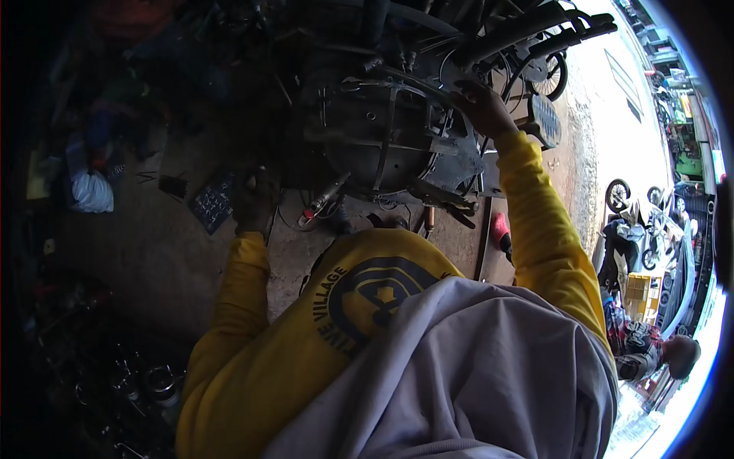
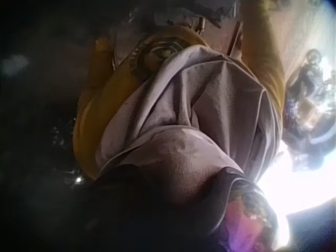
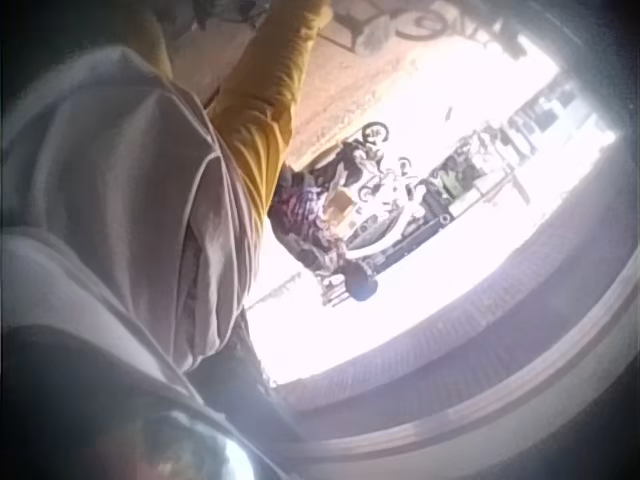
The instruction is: The person is assembling a circular metal frame on a workbench by fitting components together, tightening nuts onto bolts using a wrench, and using a hammer to tap pieces into alignment.
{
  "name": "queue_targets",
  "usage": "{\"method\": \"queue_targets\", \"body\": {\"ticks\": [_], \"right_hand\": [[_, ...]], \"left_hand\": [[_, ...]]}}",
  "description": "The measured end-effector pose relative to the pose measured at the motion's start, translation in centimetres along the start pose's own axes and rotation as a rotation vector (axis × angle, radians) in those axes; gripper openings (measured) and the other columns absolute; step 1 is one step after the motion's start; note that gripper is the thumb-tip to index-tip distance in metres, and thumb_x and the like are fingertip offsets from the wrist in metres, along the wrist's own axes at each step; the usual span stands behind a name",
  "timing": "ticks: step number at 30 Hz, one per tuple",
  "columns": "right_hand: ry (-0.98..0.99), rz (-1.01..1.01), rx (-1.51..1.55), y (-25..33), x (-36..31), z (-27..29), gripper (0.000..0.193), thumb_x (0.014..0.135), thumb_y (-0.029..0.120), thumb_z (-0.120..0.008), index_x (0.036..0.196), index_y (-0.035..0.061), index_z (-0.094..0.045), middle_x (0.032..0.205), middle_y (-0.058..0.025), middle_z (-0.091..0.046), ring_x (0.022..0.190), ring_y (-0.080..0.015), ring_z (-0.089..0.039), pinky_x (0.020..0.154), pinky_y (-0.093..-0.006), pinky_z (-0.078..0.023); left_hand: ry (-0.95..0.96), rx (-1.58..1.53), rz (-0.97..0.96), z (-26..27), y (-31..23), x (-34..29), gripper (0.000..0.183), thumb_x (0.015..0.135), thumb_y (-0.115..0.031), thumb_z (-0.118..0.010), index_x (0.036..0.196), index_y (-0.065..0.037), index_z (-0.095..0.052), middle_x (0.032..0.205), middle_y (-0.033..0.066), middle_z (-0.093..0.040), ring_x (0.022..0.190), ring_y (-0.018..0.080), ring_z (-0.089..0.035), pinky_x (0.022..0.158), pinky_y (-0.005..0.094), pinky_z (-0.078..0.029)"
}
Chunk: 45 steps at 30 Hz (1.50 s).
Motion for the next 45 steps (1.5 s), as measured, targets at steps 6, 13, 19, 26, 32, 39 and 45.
{"method": "queue_targets", "body": {"ticks": [6, 13, 19, 26, 32, 39, 45], "right_hand": [[0.284, 0.173, -0.301, 0.0, 4.3, -1.3, 0.046, 0.091, 0.045, -0.067, 0.123, 0.0129, -0.066, 0.107, -0.0184, -0.072, 0.102, -0.0364, -0.069, 0.09, -0.0459, -0.054], [0.007, 0.213, -0.421, -1.8, 7.5, -0.7, 0.043, 0.089, 0.036, -0.072, 0.123, 0.0105, -0.066, 0.107, -0.0174, -0.071, 0.1, -0.0351, -0.068, 0.087, -0.0437, -0.055], [-0.367, 0.231, -0.419, -3.0, 9.1, -2.3, 0.034, 0.089, 0.036, -0.063, 0.11, 0.0114, -0.07, 0.114, -0.015, -0.067, 0.115, -0.0343, -0.058, 0.1, -0.0566, -0.04], [0.162, 0.475, 0.38, 1.2, 6.7, -0.8, 0.032, 0.088, 0.016, -0.075, 0.118, 0.0058, -0.07, 0.101, -0.0129, -0.073, 0.088, -0.0271, -0.068, 0.081, -0.0379, -0.055], [0.854, 0.414, 0.463, 3.5, 9.6, -3.1, 0.038, 0.093, 0.028, -0.074, 0.126, 0.0114, -0.069, 0.118, -0.0092, -0.071, 0.096, -0.0205, -0.066, 0.087, -0.0338, -0.053], [1.08, 0.79, 0.562, 6.2, 10.3, -10.3, 0.047, 0.083, 0.029, -0.08, 0.124, 0.0082, -0.068, 0.114, -0.0123, -0.071, 0.1, -0.0267, -0.067, 0.09, -0.0408, -0.053], [1.474, 0.744, 0.696, 9.1, 8.7, -15.0, 0.059, 0.07, 0.022, -0.092, 0.12, 0.0033, -0.067, 0.11, -0.0102, -0.071, 0.107, -0.0216, -0.061, 0.099, -0.0374, -0.046]], "left_hand": [[-0.19, 0.433, -0.656, -2.1, -2.3, 1.6, 0.037, 0.095, -0.032, -0.063, 0.122, -0.007, -0.066, 0.107, 0.0149, -0.071, 0.095, 0.0293, -0.069, 0.087, 0.0378, -0.053], [-0.123, 0.388, -0.006, -1.0, -3.0, -2.3, 0.045, 0.095, -0.036, -0.063, 0.129, -0.006, -0.063, 0.103, 0.0152, -0.072, 0.087, 0.0249, -0.072, 0.077, 0.0366, -0.055], [-0.258, 0.649, -0.47, -2.1, -0.7, -2.9, 0.041, 0.094, -0.027, -0.067, 0.128, -0.004, -0.063, 0.099, 0.0151, -0.073, 0.085, 0.0247, -0.072, 0.077, 0.0365, -0.057], [-0.218, 0.389, -0.129, -5.2, -2.6, -4.2, 0.038, 0.097, -0.026, -0.068, 0.126, -0.003, -0.063, 0.109, 0.0144, -0.071, 0.089, 0.0206, -0.07, 0.075, 0.0333, -0.056], [-0.29, 0.329, -0.167, -6.0, -1.8, -4.5, 0.044, 0.096, -0.029, -0.068, 0.129, -0.002, -0.061, 0.114, 0.0143, -0.07, 0.09, 0.02, -0.069, 0.075, 0.0337, -0.056], [-0.325, 0.444, -0.022, -6.0, -2.6, -3.7, 0.043, 0.096, -0.027, -0.063, 0.129, 0.0, -0.061, 0.12, 0.0194, -0.068, 0.106, 0.0274, -0.067, 0.091, 0.0366, -0.054], [-0.41, 0.48, -0.174, -5.8, -1.6, -3.4, 0.046, 0.094, -0.027, -0.067, 0.128, 0.003, -0.06, 0.121, 0.021, -0.067, 0.111, 0.0331, -0.066, 0.095, 0.0419, -0.053]]}}
Point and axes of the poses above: each hand's wrist, its own x-axis towards the middle knuckle, its own z-axis out of the back of the hand, y = z × x, the point moved 3 cm from there along x, towards the middle knuckle
